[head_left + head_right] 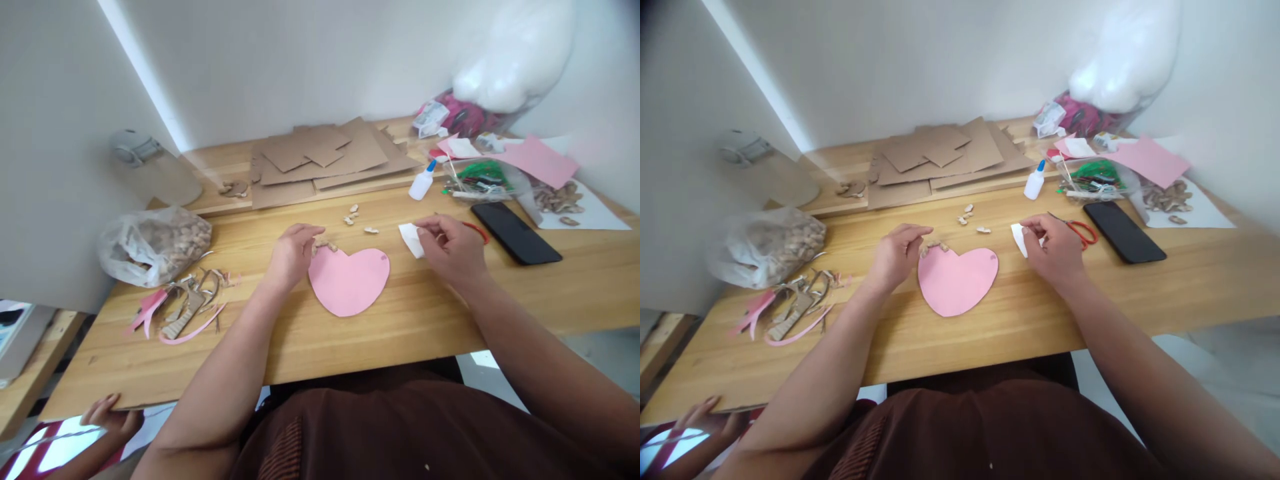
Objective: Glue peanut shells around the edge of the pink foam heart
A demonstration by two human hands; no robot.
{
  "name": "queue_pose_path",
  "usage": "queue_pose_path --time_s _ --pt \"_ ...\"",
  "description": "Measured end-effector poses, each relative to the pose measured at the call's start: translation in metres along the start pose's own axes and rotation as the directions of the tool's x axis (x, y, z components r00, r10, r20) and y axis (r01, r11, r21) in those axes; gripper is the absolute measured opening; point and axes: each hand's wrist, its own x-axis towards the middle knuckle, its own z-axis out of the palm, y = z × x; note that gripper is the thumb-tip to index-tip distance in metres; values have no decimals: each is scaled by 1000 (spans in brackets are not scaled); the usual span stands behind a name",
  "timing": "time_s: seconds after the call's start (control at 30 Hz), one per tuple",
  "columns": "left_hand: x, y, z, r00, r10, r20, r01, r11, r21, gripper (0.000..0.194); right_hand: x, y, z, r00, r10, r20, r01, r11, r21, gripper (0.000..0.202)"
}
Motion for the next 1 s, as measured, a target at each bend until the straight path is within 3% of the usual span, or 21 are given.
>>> queue_pose_path --time_s 0.1,0.23,0.3,0.47,0.7,1.0 --pt "1 1 -3 997 -67 -30 67 998 -14 24 -3 11 0 999 43 -24 -44 999 -9 24" --pt "3 1 -7 977 -212 -15 212 977 4 36 -1 20 5 989 142 -34 -140 989 51 34" --pt "3 -2 -8 973 -224 -49 224 975 2 32 0 24 7 989 129 -68 -125 991 54 32" --pt "4 -10 -6 975 -198 -98 198 980 -18 36 -1 29 9 994 87 -64 -86 996 27 29" --pt "4 -6 -2 1000 -4 -2 4 1000 -25 36 -2 28 12 999 50 3 -50 997 -64 30" --pt "1 -9 11 990 65 128 -76 993 90 38 1 34 17 1000 -1 24 4 992 -125 25"
